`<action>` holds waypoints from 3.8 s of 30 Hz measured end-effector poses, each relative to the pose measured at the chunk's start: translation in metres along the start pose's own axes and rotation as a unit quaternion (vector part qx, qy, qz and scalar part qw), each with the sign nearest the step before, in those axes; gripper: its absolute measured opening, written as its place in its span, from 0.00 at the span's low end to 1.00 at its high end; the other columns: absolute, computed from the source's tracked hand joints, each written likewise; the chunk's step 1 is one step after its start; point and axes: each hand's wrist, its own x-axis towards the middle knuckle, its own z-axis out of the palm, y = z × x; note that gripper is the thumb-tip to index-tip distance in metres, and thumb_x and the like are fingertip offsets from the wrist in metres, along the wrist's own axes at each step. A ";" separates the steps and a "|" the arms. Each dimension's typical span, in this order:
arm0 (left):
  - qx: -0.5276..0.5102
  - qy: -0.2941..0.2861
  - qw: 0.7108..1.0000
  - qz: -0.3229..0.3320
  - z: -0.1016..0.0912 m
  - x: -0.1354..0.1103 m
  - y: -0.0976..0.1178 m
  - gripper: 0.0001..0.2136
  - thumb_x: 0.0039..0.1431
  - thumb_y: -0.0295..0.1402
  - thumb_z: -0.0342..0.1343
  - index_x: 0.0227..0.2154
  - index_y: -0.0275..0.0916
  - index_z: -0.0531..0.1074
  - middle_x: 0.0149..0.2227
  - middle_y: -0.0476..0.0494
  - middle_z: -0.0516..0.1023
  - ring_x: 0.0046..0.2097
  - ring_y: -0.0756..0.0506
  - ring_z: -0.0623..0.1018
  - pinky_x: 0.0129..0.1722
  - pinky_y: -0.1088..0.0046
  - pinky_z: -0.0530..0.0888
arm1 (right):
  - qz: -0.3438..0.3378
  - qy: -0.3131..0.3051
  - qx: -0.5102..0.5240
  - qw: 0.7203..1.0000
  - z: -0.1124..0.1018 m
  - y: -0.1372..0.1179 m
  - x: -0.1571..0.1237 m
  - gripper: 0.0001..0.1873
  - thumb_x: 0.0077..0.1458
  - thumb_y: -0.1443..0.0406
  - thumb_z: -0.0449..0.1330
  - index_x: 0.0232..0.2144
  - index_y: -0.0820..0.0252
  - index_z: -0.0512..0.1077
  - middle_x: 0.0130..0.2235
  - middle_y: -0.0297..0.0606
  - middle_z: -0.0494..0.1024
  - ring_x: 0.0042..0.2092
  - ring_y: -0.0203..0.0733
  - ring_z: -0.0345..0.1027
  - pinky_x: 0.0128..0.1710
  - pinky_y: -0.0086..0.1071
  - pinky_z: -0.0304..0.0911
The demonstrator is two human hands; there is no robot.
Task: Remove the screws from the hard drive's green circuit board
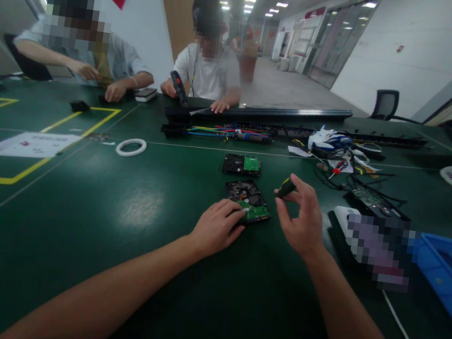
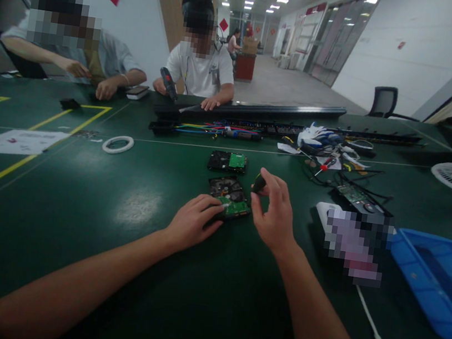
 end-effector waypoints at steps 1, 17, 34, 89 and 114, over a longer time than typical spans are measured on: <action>0.000 0.000 1.000 -0.001 0.000 0.000 0.000 0.15 0.69 0.35 0.60 0.56 0.42 0.73 0.55 0.37 0.76 0.56 0.36 0.76 0.53 0.52 0.80 | 0.001 0.006 -0.002 1.000 0.000 0.000 0.000 0.40 0.63 0.68 0.62 0.72 0.40 0.55 0.60 0.44 0.69 0.48 0.48 0.75 0.48 0.50 0.81; 0.003 0.003 1.000 0.006 -0.001 0.000 0.000 0.15 0.69 0.34 0.60 0.56 0.39 0.73 0.55 0.37 0.76 0.56 0.36 0.75 0.53 0.52 0.80 | 0.010 0.037 -0.010 0.999 0.000 0.004 -0.001 0.37 0.63 0.67 0.63 0.71 0.42 0.59 0.59 0.44 0.71 0.47 0.48 0.77 0.47 0.49 0.82; 0.001 -0.002 1.000 0.003 -0.001 0.000 0.000 0.15 0.69 0.34 0.59 0.56 0.40 0.72 0.56 0.36 0.76 0.57 0.35 0.75 0.53 0.51 0.79 | -0.008 0.056 -0.019 0.998 -0.006 -0.003 0.004 0.33 0.64 0.67 0.64 0.68 0.40 0.65 0.57 0.41 0.75 0.50 0.49 0.76 0.47 0.48 0.81; 0.011 0.004 1.000 0.008 0.001 0.000 -0.001 0.15 0.69 0.35 0.60 0.56 0.38 0.73 0.55 0.36 0.76 0.56 0.35 0.75 0.53 0.51 0.80 | -0.017 0.080 -0.036 0.996 -0.006 -0.003 0.005 0.30 0.62 0.66 0.67 0.64 0.46 0.69 0.54 0.43 0.75 0.47 0.48 0.76 0.43 0.46 0.80; 0.004 0.005 1.000 0.010 -0.001 0.000 0.001 0.15 0.69 0.34 0.59 0.55 0.38 0.73 0.55 0.36 0.76 0.56 0.35 0.76 0.53 0.51 0.80 | -0.016 0.086 -0.019 0.996 -0.005 -0.002 0.003 0.32 0.61 0.68 0.66 0.65 0.47 0.67 0.57 0.43 0.74 0.49 0.47 0.77 0.44 0.43 0.83</action>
